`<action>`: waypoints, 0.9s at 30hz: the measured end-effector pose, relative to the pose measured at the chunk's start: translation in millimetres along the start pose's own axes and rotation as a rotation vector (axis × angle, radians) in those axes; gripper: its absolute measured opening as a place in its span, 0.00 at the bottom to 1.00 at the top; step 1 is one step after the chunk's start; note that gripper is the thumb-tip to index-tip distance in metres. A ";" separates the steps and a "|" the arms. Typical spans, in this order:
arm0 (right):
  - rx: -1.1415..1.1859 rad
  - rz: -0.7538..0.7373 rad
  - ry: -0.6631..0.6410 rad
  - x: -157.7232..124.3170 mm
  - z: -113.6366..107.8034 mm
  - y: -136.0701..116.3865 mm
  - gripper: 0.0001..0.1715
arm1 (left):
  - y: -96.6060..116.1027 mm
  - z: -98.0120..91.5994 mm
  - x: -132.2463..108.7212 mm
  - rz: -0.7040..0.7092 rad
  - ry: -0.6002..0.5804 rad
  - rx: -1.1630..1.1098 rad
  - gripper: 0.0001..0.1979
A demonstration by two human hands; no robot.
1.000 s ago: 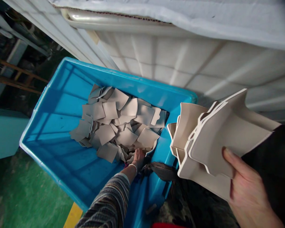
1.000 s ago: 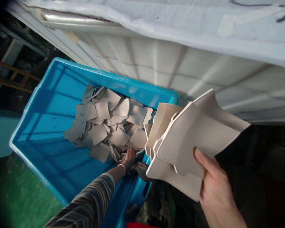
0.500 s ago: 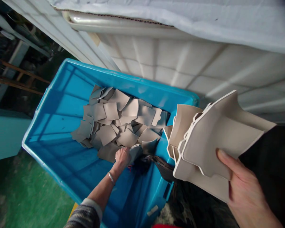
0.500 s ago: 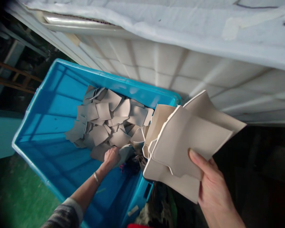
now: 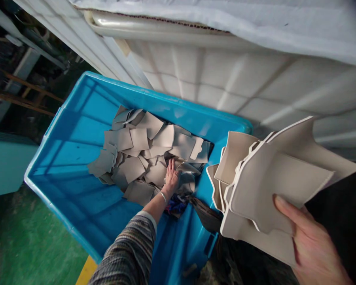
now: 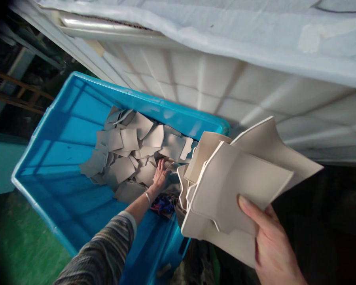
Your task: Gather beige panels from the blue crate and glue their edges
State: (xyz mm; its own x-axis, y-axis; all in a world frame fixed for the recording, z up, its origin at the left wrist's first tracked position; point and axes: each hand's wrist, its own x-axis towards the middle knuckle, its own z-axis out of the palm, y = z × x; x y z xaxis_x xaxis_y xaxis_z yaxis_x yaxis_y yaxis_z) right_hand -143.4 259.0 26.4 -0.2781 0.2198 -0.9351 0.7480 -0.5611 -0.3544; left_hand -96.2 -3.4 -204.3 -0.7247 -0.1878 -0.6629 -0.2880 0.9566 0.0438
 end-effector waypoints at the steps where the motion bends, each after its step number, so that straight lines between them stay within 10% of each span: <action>1: 0.012 0.013 0.004 1.5 0.1 0.3 0.52 | -2.9 1.6 12.2 0.008 -0.016 0.002 0.20; 7: 0.042 0.000 -0.038 6.6 -4.8 5.0 0.51 | -11.7 -1.0 52.7 0.102 -0.126 0.055 0.27; 17: 0.009 0.034 0.000 5.8 -4.1 7.5 0.49 | -27.2 14.4 14.2 0.171 -0.096 -0.036 0.33; 27: -0.014 0.027 0.043 5.6 0.1 6.1 0.51 | -32.7 20.6 26.1 0.043 -0.272 -0.100 0.34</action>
State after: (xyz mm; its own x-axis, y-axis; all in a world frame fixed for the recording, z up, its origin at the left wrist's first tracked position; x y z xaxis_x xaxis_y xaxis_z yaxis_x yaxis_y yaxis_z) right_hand -140.5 256.8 18.9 -0.2315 0.2388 -0.9431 0.7636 -0.5560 -0.3283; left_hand -92.8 -35.0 -238.4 -0.5473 -0.0680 -0.8341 -0.3307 0.9332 0.1409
